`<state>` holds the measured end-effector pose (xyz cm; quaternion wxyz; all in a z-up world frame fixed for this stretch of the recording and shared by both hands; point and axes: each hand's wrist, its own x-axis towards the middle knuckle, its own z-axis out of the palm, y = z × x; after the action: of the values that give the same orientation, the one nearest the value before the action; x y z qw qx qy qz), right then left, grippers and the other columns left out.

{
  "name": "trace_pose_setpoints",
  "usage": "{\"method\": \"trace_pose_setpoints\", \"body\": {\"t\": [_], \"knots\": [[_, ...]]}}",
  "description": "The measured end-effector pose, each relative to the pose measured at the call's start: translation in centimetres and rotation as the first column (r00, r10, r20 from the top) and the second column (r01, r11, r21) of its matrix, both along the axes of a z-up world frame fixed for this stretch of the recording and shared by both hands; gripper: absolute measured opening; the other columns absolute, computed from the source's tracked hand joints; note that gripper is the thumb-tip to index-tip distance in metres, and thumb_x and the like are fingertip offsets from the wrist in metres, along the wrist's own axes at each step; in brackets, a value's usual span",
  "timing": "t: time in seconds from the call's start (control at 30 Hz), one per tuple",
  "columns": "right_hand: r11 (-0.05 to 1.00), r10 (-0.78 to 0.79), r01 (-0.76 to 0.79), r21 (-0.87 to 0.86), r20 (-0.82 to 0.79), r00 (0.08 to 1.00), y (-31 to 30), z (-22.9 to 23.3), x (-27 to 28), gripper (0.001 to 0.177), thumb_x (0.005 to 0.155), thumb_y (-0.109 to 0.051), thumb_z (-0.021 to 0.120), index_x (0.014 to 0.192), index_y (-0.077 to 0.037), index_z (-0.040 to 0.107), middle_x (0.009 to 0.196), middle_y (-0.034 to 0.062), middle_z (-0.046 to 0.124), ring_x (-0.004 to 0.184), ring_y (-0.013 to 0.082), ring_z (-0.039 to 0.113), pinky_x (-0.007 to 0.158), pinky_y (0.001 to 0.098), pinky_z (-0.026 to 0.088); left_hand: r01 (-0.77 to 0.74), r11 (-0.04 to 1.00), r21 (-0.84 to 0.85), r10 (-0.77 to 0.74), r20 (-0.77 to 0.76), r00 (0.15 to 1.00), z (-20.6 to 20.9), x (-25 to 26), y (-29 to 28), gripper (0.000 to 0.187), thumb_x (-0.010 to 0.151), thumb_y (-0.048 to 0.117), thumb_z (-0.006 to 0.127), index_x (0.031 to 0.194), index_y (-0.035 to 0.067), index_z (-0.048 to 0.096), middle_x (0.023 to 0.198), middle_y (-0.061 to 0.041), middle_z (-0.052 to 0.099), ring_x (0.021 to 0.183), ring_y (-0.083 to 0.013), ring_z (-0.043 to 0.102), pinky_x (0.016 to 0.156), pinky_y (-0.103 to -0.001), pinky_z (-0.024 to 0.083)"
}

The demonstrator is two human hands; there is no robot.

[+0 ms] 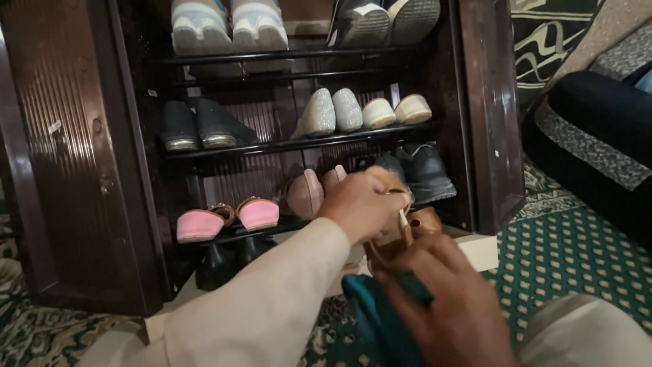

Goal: Cleaning and organizing shoes in a shoe cabinet.

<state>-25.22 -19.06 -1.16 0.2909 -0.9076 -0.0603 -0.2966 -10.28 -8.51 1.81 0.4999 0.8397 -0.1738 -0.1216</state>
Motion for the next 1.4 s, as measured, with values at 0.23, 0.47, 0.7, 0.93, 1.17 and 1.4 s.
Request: {"method": "trace_pose_setpoints", "body": {"t": [0.23,0.47,0.7,0.93,1.17,1.4], "knots": [[0.997,0.075,-0.075,-0.029,-0.002,0.997,0.0,-5.4,0.8,0.026,0.073,-0.019,0.083,0.099,-0.016,0.079,0.102,0.0058,0.072,0.077,0.0258,0.077,0.066,0.0368,0.06,-0.111,0.994,0.009,0.105,0.251,0.962,-5.7,1.8,-1.6,0.053,0.076,0.035,0.081,0.118,0.006,0.066,0.109,-0.02,0.072,0.103,-0.0305,0.071,0.092,-0.037,0.053],[0.995,0.01,-0.029,-0.095,-0.2,0.98,-0.5,-7.2,0.8,0.029,0.077,-0.022,0.08,0.106,-0.019,0.079,0.108,0.0053,0.07,0.074,0.0287,0.076,0.063,0.0397,0.061,-0.204,0.979,0.009,0.199,0.182,0.963,-8.2,0.9,-0.8,0.047,0.073,0.028,0.079,0.115,0.009,0.068,0.107,-0.013,0.075,0.102,-0.0298,0.072,0.09,-0.039,0.055],[1.0,-0.011,0.013,0.006,-0.237,0.971,-0.8,-7.6,0.9,0.031,0.074,-0.023,0.084,0.104,-0.016,0.078,0.112,0.0075,0.071,0.085,0.0308,0.076,0.073,0.0405,0.061,-0.366,0.92,-0.142,0.368,0.635,0.679,-8.3,-1.3,-0.5,0.039,0.066,0.025,0.084,0.092,0.003,0.065,0.098,-0.019,0.072,0.095,-0.0389,0.067,0.081,-0.045,0.053],[0.998,0.028,-0.005,0.063,-0.364,0.931,-1.4,-6.6,1.2,0.04,0.069,-0.017,0.082,0.108,-0.014,0.076,0.119,0.0092,0.07,0.099,0.0314,0.073,0.084,0.0397,0.059,-0.071,0.997,0.037,0.077,-0.216,0.973,-4.4,-3.7,-0.7,0.045,0.087,0.037,0.064,0.095,-0.004,0.079,0.08,-0.015,0.077,0.077,-0.031,0.078,0.077,-0.043,0.061],[0.981,0.176,-0.137,0.139,-0.325,0.929,-1.4,-6.0,2.1,0.044,0.07,-0.019,0.081,0.112,-0.009,0.075,0.121,0.0138,0.07,0.107,0.0336,0.068,0.091,0.0412,0.053,-0.385,0.819,-0.425,0.179,-0.447,0.876,-7.0,-4.4,-3.0,0.047,0.086,0.031,0.068,0.125,0.005,0.062,0.106,-0.012,0.071,0.097,-0.0243,0.07,0.081,-0.035,0.052],[0.95,0.299,-0.243,0.196,-0.339,0.892,-2.8,-4.7,2.3,0.032,0.075,-0.022,0.079,0.103,-0.006,0.077,0.112,0.0122,0.076,0.107,0.0296,0.071,0.094,0.0387,0.053,-0.709,0.466,-0.53,-0.133,-0.834,0.536,-9.7,-1.2,-3.3,0.046,0.095,0.049,0.063,0.111,0.005,0.066,0.101,-0.006,0.073,0.092,-0.0175,0.068,0.079,-0.029,0.05]]}}
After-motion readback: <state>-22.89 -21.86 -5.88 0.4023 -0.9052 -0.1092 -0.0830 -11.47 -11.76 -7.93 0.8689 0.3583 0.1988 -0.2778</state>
